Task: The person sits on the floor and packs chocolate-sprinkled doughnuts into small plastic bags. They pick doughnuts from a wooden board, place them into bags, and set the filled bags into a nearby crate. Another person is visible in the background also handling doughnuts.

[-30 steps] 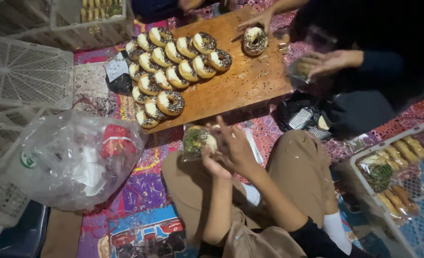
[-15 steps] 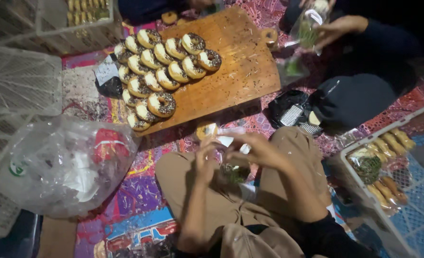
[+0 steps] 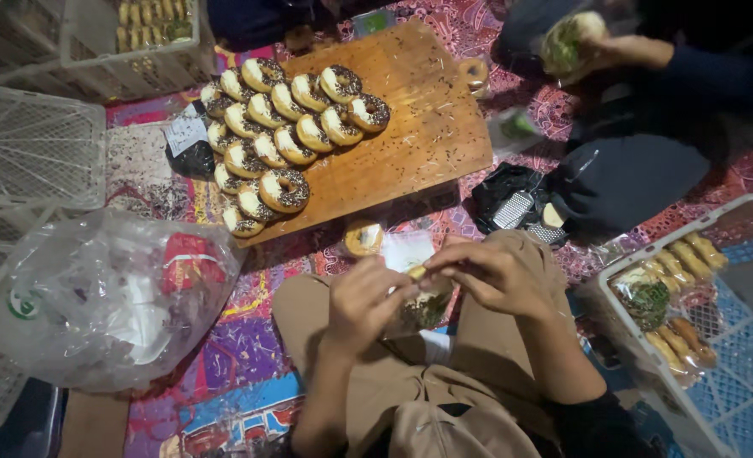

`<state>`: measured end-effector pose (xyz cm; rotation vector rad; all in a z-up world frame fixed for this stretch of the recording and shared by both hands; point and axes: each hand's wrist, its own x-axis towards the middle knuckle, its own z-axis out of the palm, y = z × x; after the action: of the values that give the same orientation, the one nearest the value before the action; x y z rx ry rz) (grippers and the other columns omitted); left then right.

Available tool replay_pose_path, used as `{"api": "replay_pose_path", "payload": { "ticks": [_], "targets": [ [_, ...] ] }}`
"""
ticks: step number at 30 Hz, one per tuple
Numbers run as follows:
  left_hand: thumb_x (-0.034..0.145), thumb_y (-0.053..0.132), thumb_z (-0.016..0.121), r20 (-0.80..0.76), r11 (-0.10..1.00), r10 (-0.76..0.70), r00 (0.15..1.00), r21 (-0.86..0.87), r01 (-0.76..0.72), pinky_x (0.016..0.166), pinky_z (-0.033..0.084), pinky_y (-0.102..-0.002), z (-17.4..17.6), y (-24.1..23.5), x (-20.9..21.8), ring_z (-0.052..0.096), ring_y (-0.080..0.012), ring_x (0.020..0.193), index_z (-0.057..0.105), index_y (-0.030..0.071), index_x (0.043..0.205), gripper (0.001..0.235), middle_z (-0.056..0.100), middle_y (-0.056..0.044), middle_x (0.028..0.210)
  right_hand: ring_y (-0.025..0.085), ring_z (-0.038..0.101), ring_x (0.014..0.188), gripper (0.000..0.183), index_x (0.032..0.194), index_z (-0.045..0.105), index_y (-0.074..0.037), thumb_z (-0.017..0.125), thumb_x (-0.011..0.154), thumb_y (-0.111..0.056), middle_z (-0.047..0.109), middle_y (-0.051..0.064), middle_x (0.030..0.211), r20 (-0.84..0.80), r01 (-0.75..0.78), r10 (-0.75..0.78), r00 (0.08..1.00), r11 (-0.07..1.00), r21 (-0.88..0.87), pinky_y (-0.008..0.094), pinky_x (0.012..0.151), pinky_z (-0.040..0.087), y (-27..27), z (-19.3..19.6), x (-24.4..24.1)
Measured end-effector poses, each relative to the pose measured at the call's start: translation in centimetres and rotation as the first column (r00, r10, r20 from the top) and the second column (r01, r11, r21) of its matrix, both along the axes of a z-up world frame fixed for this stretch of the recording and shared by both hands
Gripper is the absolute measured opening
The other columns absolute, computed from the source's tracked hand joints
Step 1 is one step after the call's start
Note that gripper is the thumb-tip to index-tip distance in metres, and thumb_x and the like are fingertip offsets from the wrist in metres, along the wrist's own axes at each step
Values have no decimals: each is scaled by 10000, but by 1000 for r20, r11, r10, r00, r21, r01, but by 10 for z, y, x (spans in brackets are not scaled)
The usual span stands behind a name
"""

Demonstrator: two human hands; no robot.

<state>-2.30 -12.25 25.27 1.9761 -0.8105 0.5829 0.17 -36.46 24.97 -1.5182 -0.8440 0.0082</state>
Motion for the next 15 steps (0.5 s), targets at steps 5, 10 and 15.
{"api": "replay_pose_path", "payload": {
  "ticks": [5, 10, 15],
  "targets": [
    [808, -27, 785, 135, 995, 71, 988, 62, -80, 673, 552, -384, 18, 0, -27, 680, -277, 791, 672, -30, 945, 178, 683, -119, 890, 142, 548, 701, 233, 1051, 822, -116, 840, 832, -192, 693, -39, 861, 429, 198, -79, 900, 950, -241, 302, 612, 419, 15, -5, 0],
    [834, -56, 770, 191, 987, 125, 974, 73, -141, 723, 572, -365, 26, 4, -28, 695, -277, 822, 700, -57, 1007, 186, 709, -122, 938, 184, 566, 877, 315, 1128, 692, -120, 809, 852, -216, 612, 16, 1046, 786, 390, -52, 616, 887, -247, 363, 761, 432, 21, -34, -1],
    [903, 16, 719, -81, 968, 235, 969, -75, -241, 804, 595, -374, 9, 30, -36, 710, -289, 919, 696, 41, 1010, 112, 707, -147, 1051, 211, 589, 1041, 565, 1335, 512, -124, 801, 857, -207, 521, 66, 1287, 362, 160, 165, 918, 680, -716, 381, 887, 465, -8, -56, 18]
  ]
}}
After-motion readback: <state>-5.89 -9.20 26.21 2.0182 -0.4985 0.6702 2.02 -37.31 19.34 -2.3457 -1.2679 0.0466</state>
